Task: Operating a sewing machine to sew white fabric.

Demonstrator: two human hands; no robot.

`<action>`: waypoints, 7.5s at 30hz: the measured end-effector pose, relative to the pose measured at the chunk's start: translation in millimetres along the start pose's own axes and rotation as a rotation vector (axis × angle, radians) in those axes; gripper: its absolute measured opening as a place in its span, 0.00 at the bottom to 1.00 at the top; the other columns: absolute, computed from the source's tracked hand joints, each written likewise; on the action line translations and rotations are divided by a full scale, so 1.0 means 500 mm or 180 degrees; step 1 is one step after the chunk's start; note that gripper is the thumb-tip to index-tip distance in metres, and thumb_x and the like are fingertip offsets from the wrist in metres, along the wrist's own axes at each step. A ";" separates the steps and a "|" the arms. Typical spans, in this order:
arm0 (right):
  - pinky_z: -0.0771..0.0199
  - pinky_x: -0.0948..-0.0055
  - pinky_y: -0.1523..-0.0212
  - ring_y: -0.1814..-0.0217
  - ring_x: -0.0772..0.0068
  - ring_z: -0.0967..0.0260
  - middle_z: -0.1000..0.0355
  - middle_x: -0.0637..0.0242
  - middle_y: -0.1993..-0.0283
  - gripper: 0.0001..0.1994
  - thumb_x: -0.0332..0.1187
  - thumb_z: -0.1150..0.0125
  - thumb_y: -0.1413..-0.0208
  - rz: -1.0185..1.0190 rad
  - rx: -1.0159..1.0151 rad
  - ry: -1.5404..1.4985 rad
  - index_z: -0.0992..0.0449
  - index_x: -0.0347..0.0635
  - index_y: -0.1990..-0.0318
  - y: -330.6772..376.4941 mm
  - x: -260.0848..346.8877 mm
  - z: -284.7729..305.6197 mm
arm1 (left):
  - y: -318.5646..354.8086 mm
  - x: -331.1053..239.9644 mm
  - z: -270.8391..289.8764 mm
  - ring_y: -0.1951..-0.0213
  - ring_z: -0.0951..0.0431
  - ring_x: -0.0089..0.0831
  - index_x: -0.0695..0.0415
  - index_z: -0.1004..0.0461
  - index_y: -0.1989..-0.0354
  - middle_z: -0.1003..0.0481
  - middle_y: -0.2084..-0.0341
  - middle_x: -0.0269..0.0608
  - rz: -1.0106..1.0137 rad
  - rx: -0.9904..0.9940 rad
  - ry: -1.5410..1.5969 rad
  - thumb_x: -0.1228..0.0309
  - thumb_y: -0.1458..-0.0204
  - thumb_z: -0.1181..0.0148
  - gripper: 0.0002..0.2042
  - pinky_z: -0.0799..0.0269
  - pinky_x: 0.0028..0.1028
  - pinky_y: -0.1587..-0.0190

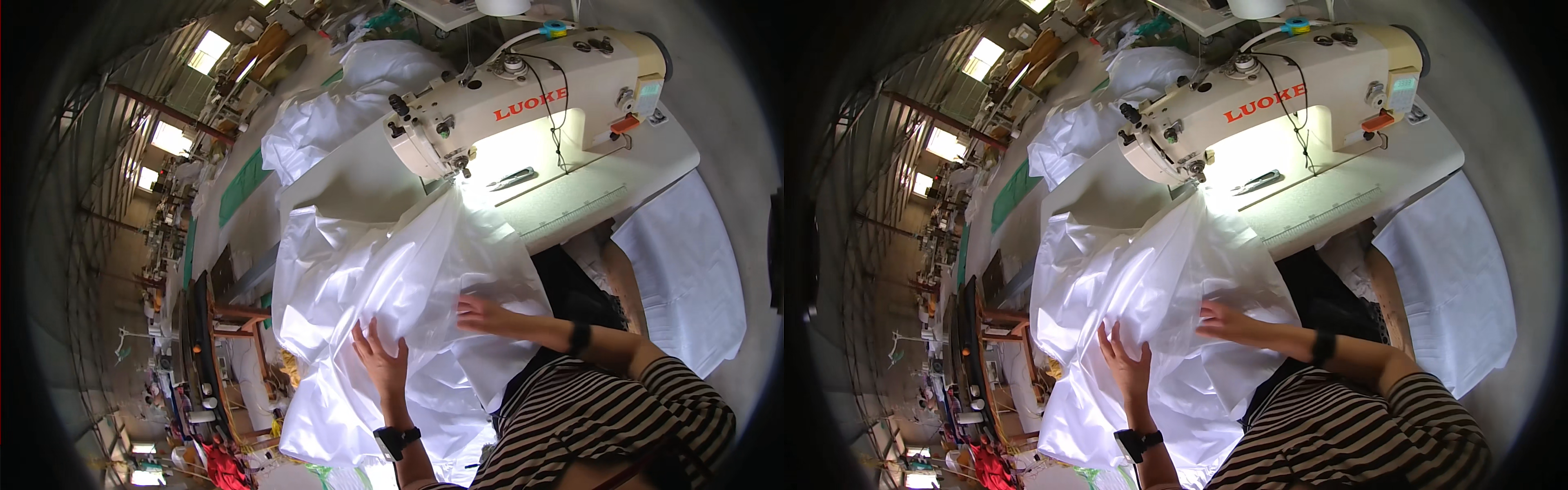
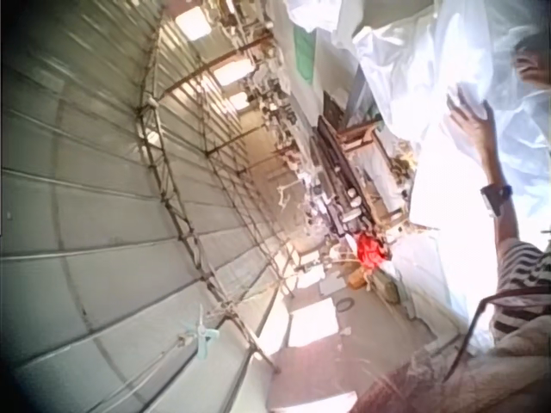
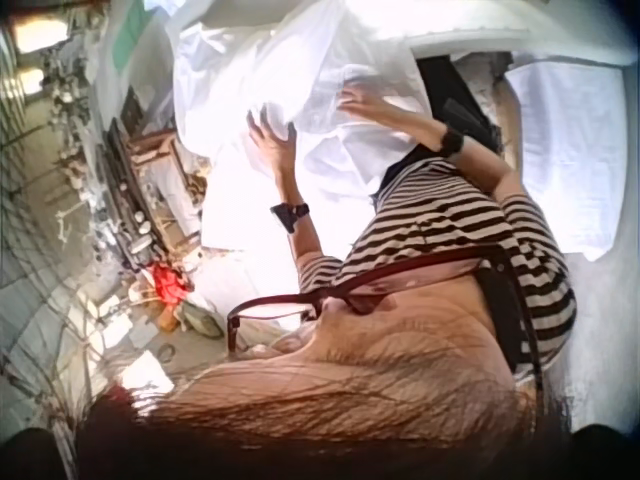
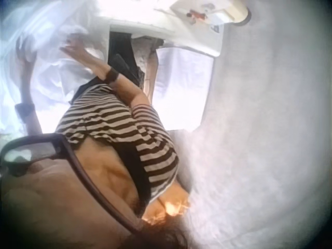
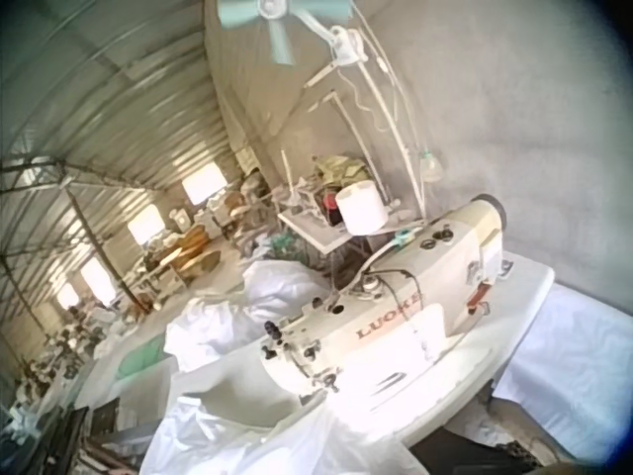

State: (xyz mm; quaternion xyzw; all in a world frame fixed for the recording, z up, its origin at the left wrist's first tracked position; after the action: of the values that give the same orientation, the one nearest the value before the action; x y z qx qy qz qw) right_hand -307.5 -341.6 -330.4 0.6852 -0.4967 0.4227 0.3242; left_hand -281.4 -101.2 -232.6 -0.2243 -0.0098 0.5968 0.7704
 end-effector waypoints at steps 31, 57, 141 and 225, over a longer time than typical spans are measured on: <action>0.25 0.64 0.58 0.56 0.58 0.26 0.24 0.66 0.57 0.09 0.31 0.35 0.47 0.1445 -0.0090 0.3297 0.25 0.44 0.59 0.102 0.198 0.007 | -0.061 -0.037 0.045 0.39 0.34 0.51 0.56 0.26 0.48 0.33 0.42 0.47 -0.0578 0.0188 -0.0708 0.71 0.58 0.30 0.24 0.33 0.44 0.43; 0.25 0.64 0.48 0.37 0.67 0.32 0.33 0.60 0.39 0.29 0.49 0.47 0.35 -0.1347 0.1304 -0.0450 0.39 0.35 0.37 0.038 0.047 -0.143 | 0.385 0.223 0.035 0.57 0.23 0.45 0.68 0.26 0.51 0.24 0.58 0.54 0.1786 -0.0135 0.0738 0.67 0.46 0.37 0.19 0.28 0.38 0.53; 0.26 0.61 0.60 0.63 0.48 0.27 0.25 0.57 0.63 0.15 0.40 0.33 0.49 0.1704 -0.2701 0.2372 0.25 0.40 0.59 0.201 0.147 0.115 | 0.053 -0.329 0.045 0.72 0.21 0.35 0.61 0.23 0.60 0.21 0.71 0.47 -0.0813 0.1243 0.1461 0.77 0.48 0.39 0.08 0.25 0.29 0.69; 0.24 0.64 0.62 0.61 0.57 0.25 0.29 0.57 0.64 0.08 0.36 0.41 0.45 -0.0555 -0.2309 0.5024 0.27 0.41 0.65 -0.119 0.292 0.172 | -0.327 -0.312 -0.264 0.51 0.27 0.44 0.58 0.22 0.52 0.23 0.49 0.38 -0.1560 -0.0132 0.0779 0.77 0.51 0.44 0.16 0.30 0.38 0.46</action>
State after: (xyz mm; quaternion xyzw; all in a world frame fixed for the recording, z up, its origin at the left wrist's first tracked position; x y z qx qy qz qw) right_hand -206.7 -457.4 -237.6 0.0822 -0.1767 0.5633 0.8029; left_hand -139.6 -319.9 -253.3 -0.3014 0.0171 0.3606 0.8825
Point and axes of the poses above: each hand's wrist, its own y-axis away from the middle knuckle, its own z-axis out of the back of the hand, x = y × z, the point moved 1 cm from there along -y, towards the middle knuckle
